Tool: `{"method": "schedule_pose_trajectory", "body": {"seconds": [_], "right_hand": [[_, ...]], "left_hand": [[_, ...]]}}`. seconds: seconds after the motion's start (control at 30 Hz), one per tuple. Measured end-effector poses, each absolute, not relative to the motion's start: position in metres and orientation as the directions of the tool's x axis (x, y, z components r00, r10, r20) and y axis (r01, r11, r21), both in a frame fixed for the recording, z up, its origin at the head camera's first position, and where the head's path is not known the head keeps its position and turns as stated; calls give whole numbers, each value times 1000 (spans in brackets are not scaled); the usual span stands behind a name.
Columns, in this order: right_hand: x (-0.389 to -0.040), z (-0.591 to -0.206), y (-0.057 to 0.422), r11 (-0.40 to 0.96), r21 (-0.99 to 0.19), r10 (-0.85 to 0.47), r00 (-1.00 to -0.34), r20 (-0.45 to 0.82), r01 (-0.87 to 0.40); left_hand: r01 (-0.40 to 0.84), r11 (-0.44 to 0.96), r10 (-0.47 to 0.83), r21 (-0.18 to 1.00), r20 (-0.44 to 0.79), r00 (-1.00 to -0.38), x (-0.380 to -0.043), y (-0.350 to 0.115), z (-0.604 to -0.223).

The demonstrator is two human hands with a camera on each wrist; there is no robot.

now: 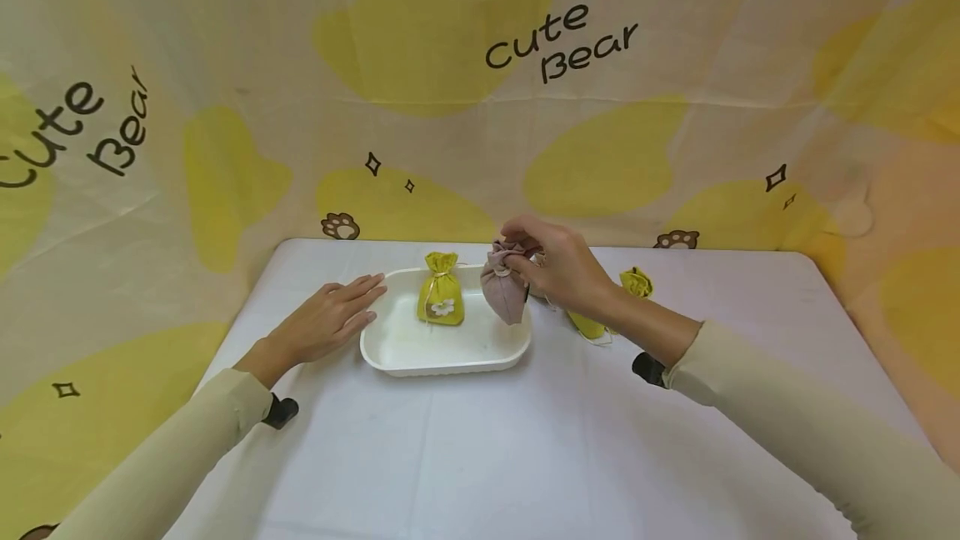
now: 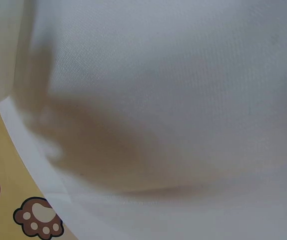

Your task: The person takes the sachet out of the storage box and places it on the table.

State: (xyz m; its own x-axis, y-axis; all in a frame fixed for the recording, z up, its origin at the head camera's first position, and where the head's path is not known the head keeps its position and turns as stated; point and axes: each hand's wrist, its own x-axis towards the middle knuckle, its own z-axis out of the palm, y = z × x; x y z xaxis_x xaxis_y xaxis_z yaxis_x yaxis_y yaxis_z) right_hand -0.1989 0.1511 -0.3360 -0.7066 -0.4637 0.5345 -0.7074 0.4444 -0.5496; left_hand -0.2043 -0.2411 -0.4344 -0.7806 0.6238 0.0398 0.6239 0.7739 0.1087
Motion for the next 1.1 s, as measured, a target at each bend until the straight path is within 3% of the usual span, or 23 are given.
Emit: {"method": "schedule_pose_trajectory", "body": {"seconds": [0.17,0.53,1.1], "right_hand": [[-199,-342,170,469,-520,-453,-700,552,-714],[-194,-357,200,541,-542,-439,-765,470,-643],[-187,-385,215,591,-527,-450,-791,414,-612]], "left_hand": [[626,772,625,111,50,-779,-205,-242,-436],[623,775,622,112,42,-782,-206,-243,-439],[619,776,619,118,43,-784,-205,-241,-438]]}}
